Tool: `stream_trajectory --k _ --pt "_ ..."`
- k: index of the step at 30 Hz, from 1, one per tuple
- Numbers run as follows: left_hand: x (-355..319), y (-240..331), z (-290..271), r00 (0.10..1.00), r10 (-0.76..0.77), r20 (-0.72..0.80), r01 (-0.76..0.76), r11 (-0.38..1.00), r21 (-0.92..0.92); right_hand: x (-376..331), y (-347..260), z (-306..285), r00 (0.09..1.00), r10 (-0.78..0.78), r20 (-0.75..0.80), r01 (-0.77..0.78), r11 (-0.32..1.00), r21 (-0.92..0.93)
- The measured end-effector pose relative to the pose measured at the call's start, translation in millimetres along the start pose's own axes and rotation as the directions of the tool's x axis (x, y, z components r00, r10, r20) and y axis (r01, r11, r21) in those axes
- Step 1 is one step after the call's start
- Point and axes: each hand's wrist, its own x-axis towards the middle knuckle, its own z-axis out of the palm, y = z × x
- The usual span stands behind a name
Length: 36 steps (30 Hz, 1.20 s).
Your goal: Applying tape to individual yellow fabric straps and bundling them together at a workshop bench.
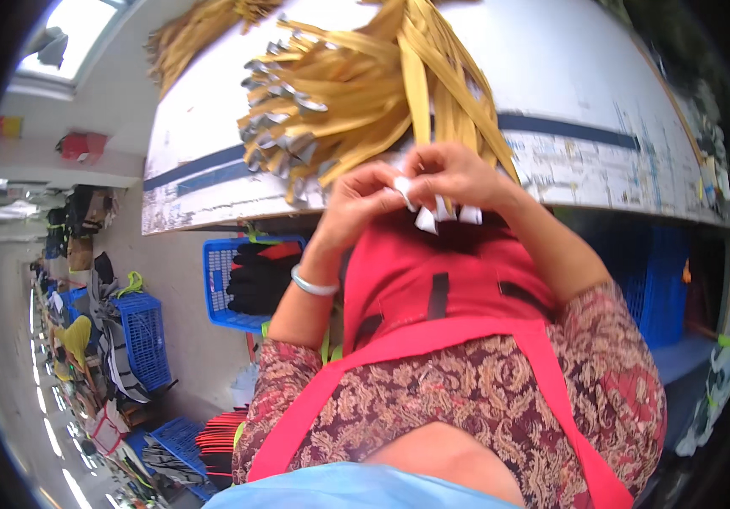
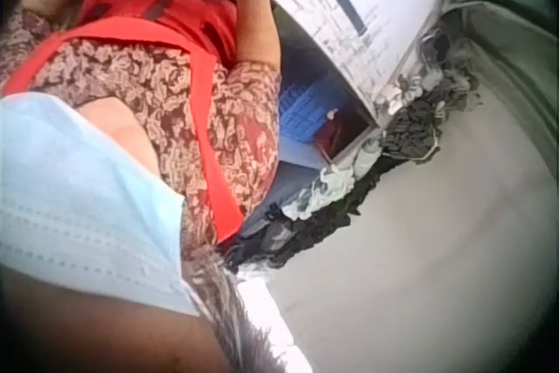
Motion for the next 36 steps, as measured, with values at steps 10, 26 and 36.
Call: stream_trajectory --k 10,26,36 --pt "7 9 -1 0.979 0.119 -0.164 -0.111 0.992 0.058 7 -17 8 0.996 -0.018 -0.085 0.010 0.995 -0.100" --pt "4 1 -10 0.947 0.260 -0.190 -0.131 0.851 0.509 8 17 15 0.927 -0.146 -0.347 0.106 0.986 -0.131" --pt "-55 56 -115 0.489 0.656 -0.575 -0.072 0.687 0.723 -66 58 -36 0.729 -0.148 -0.668 -0.103 0.942 -0.320"
